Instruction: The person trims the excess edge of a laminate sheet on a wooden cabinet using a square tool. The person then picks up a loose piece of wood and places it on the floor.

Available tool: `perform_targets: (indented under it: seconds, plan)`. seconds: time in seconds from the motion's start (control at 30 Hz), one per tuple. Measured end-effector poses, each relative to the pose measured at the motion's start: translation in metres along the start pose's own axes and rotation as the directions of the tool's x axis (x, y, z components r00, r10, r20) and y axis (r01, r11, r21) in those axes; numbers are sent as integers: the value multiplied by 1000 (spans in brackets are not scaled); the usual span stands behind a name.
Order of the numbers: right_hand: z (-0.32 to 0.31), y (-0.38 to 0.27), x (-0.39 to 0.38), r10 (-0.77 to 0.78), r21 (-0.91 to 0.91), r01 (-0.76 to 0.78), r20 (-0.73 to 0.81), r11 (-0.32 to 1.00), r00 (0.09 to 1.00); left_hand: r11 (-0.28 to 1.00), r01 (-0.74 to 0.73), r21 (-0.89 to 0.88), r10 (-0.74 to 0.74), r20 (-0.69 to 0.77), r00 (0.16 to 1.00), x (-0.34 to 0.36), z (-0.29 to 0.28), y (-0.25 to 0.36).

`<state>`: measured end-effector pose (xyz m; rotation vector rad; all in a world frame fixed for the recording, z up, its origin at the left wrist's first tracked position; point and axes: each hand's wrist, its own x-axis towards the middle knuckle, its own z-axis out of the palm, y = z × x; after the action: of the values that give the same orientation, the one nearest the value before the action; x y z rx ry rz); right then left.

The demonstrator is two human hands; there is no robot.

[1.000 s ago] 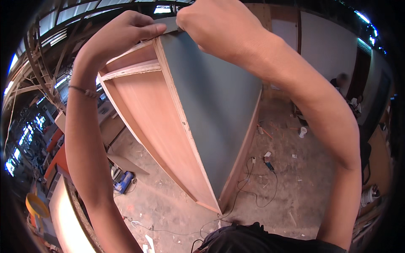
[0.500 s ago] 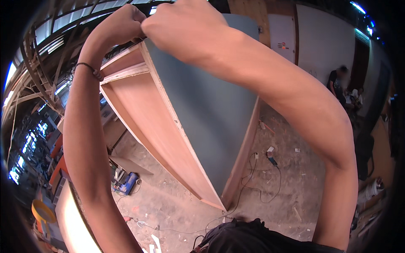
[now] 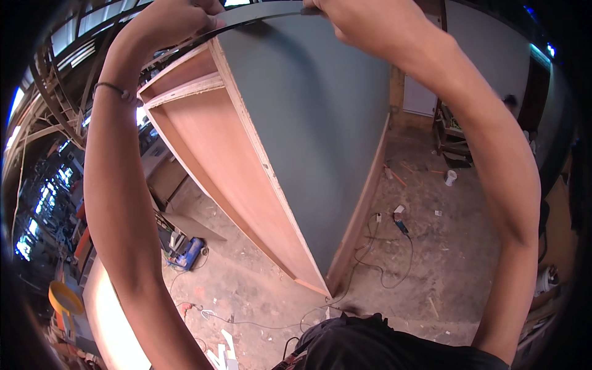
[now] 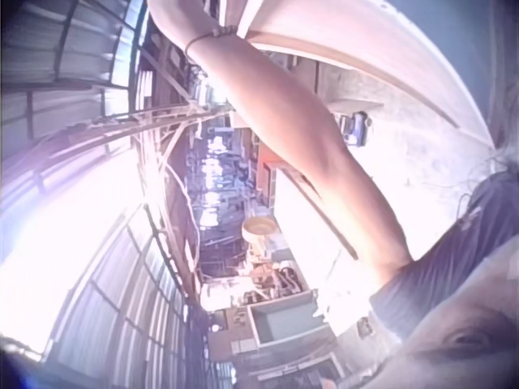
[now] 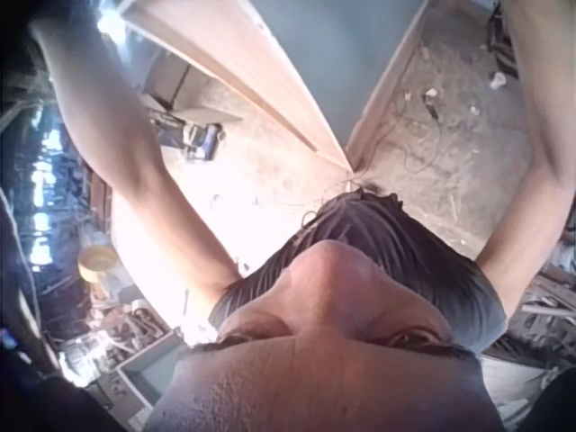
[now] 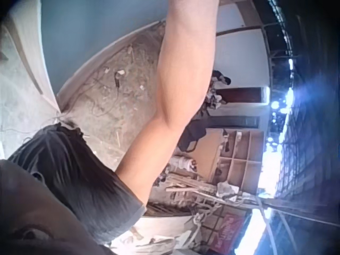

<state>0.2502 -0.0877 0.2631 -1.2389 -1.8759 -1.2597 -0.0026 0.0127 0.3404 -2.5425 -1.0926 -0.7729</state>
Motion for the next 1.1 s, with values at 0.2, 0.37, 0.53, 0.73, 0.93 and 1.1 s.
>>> perform_targets:
  seconds: [0.2, 0.37, 0.53, 0.73, 0.93, 1.1]
  plan:
    - [23, 9, 3, -69, -34, 67, -88, 997, 994, 967, -243, 74, 254, -319, 913, -28, 17, 8]
    - [31, 14, 6, -91, -38, 88, -86, 995, 992, 880, -119, 460, 450, -725, 522, -73, 83, 22]
    - [23, 6, 13, -130, -50, 127, -46, 991, 990, 915, 35, 401, 331, -800, 500, -80, 121, 24]
    - [31, 15, 10, -127, 25, 132, -145, 991, 981, 926, 20, 378, 319, -808, 495, -70, 123, 25]
    - [56, 11, 23, -150, 83, 175, -244, 981, 958, 940, 7, 340, 280, -786, 551, -71, 116, 14]
    - [57, 11, 27, -142, 99, 160, -162, 982, 976, 954, 19, 298, 211, -719, 662, -76, 106, 18]
